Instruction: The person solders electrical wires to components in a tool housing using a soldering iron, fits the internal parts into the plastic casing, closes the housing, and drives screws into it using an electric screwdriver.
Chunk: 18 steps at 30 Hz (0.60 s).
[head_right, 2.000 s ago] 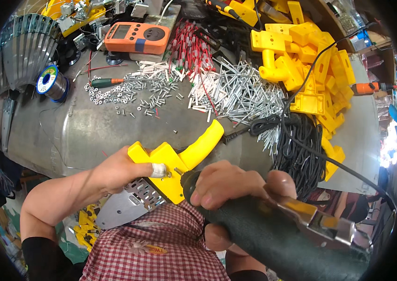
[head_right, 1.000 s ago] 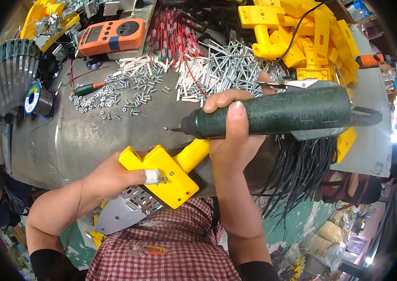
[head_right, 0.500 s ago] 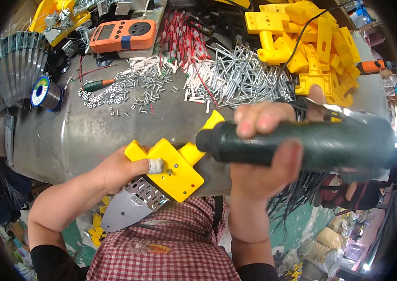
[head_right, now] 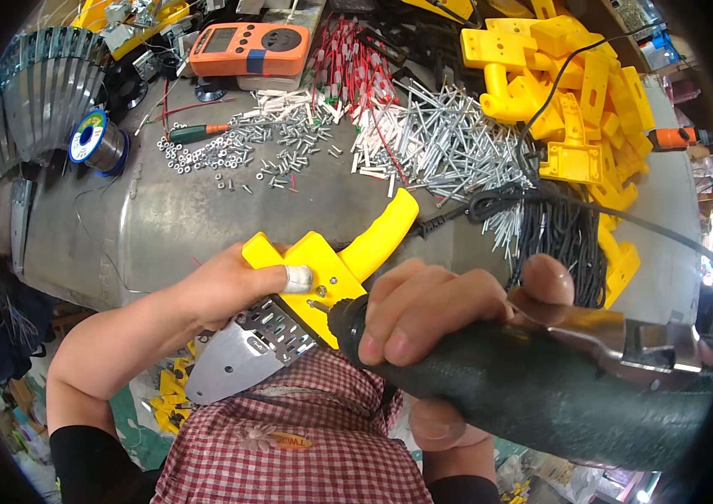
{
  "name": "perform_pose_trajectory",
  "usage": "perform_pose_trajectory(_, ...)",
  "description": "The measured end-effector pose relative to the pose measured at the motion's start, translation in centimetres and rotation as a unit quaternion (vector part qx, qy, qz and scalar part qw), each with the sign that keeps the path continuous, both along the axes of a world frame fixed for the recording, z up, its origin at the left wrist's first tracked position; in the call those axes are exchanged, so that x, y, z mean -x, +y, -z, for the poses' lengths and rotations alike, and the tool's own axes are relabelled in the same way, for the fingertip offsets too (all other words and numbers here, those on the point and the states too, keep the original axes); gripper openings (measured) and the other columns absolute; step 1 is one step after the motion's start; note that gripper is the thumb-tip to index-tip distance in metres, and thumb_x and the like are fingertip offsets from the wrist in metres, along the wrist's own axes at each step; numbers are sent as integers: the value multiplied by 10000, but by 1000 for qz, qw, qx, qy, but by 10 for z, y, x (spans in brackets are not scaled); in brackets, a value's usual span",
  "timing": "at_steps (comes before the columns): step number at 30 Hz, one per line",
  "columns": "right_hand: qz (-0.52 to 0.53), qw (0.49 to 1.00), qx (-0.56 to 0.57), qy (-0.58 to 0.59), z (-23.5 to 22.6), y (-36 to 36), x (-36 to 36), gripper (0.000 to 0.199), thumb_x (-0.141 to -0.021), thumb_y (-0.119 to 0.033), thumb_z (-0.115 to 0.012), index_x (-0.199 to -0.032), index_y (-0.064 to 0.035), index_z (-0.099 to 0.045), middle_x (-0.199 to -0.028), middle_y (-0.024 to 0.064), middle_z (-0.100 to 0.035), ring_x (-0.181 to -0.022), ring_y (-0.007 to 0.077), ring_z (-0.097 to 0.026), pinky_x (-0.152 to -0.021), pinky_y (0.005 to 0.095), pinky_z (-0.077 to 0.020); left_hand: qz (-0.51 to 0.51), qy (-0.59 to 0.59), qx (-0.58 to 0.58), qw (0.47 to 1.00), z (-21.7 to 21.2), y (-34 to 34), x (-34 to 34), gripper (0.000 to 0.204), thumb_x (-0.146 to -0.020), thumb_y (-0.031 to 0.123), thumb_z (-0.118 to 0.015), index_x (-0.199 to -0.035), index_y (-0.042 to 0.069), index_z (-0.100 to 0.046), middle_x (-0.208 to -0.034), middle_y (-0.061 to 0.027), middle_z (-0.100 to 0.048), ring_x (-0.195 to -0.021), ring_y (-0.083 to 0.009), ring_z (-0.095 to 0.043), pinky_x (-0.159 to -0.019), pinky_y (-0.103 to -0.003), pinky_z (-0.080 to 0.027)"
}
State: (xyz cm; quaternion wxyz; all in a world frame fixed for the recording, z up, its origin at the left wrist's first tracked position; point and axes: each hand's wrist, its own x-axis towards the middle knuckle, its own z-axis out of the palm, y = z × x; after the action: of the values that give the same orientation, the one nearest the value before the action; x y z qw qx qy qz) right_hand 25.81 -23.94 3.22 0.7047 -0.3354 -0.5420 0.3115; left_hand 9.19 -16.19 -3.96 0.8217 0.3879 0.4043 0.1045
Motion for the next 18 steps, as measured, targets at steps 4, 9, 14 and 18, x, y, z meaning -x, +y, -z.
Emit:
perform_pose_trajectory(4, 8, 999, 26, 29, -2, -4, 7, 888, -728, -355, -770, -1405, -203, -217, -751, 43, -584, -597, 220, -584, -622, 374, -465, 6, -6, 5, 1000, 1, 0, 0, 417, -792, 226, -705, -1104, -21, -583, -976, -100, -656, -865, -164, -615, -774, -300, -490)
perform_pose_trajectory(9, 31, 998, 48, -7, -1, -10, 16, 885, -740, -427, -753, -1414, -169, -240, -739, 1, -487, -595, 123, -497, -626, 298, -377, 2, 4, 8, 1000, -5, 0, 0, 402, -797, 212, -701, -1104, -19, -584, -974, -95, -657, -863, -159, -616, -776, -293, -492)
perform_pose_trajectory(14, 2, 1000, 18, 12, -1, -12, 13, 857, -759, -293, -748, -1420, -183, -213, -790, 55, -545, -637, 193, -552, -638, 353, -418, -6, -26, -2, 1000, 0, -2, -1, 416, -794, 250, -690, -1098, -20, -600, -973, -79, -660, -865, -142, -599, -795, -293, -467)
perform_pose_trajectory(18, -93, 995, -19, -25, 2, -11, 1, 840, -805, -127, -708, -1438, -181, -160, -885, 122, -593, -715, 264, -599, -676, 413, -466, 2, -7, -10, 1000, -2, 0, 1, 426, -785, 261, -697, -1089, -23, -604, -970, -78, -661, -859, -140, -596, -786, -289, -465)
